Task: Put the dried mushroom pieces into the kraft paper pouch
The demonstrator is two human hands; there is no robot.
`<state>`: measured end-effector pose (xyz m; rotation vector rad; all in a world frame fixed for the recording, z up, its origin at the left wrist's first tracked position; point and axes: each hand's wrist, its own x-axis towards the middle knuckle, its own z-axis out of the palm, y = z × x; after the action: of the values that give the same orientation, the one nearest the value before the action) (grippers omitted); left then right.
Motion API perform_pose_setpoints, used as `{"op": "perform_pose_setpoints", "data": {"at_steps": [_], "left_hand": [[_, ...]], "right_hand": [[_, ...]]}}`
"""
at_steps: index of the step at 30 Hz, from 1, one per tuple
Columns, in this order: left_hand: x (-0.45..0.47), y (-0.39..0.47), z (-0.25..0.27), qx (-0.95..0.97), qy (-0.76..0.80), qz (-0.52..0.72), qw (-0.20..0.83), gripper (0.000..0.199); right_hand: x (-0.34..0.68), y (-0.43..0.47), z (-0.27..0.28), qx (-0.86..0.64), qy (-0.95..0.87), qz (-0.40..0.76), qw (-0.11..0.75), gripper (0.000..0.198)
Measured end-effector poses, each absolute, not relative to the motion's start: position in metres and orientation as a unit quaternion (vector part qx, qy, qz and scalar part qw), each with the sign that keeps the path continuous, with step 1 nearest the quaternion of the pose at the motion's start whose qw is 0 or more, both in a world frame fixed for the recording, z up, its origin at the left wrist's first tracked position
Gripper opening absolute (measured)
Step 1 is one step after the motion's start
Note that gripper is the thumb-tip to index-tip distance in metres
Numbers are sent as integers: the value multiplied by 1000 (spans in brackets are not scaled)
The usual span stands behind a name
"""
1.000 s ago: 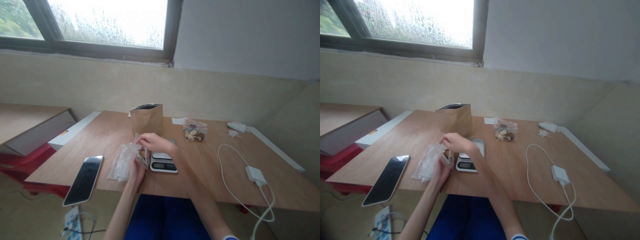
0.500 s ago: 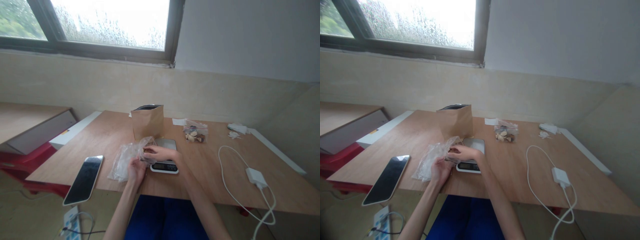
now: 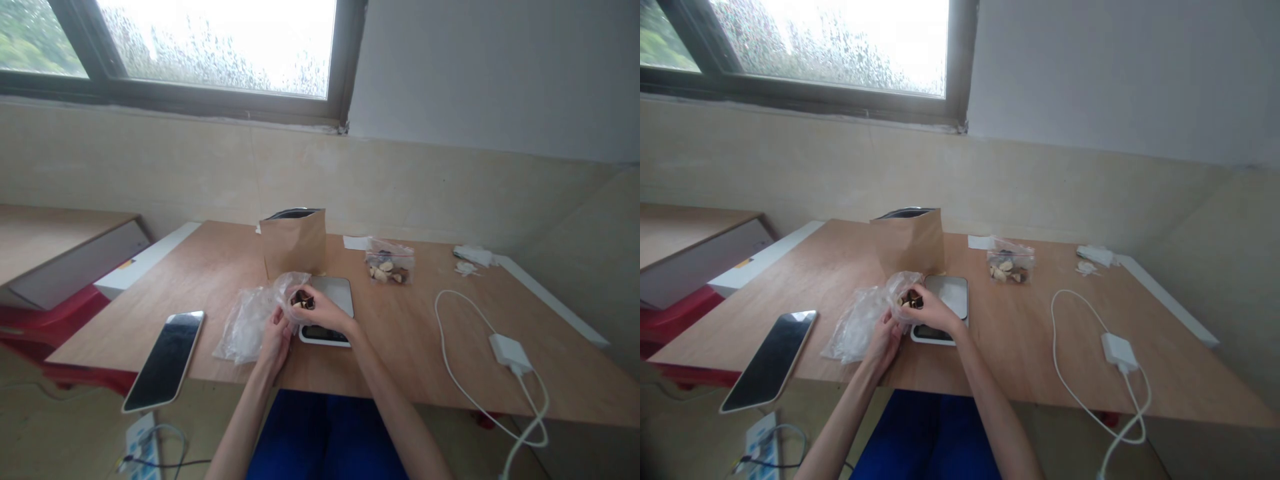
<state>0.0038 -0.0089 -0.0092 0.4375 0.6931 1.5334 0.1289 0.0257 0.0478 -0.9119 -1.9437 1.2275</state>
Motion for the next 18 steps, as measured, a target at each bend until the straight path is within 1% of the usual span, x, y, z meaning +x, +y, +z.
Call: {"op": "perform_pose_setpoints", "data": {"at_steps": [5,12,16,18], "left_hand": [[2,-9,-8,164,299,680,649,26],[1,-11,-4,105,306,677,661,11],[0,-12,-2,108,313,680,654,21],[1,-12,-3,114,328,681,644,23]], "right_hand": [[121,21,45,-362,-695,471,405,28],[119,22,45,-381,-650,462,469,25],[122,25,44,-399,-631,448,491,24],[124,25,45,-404,-641,439,484,23]]}}
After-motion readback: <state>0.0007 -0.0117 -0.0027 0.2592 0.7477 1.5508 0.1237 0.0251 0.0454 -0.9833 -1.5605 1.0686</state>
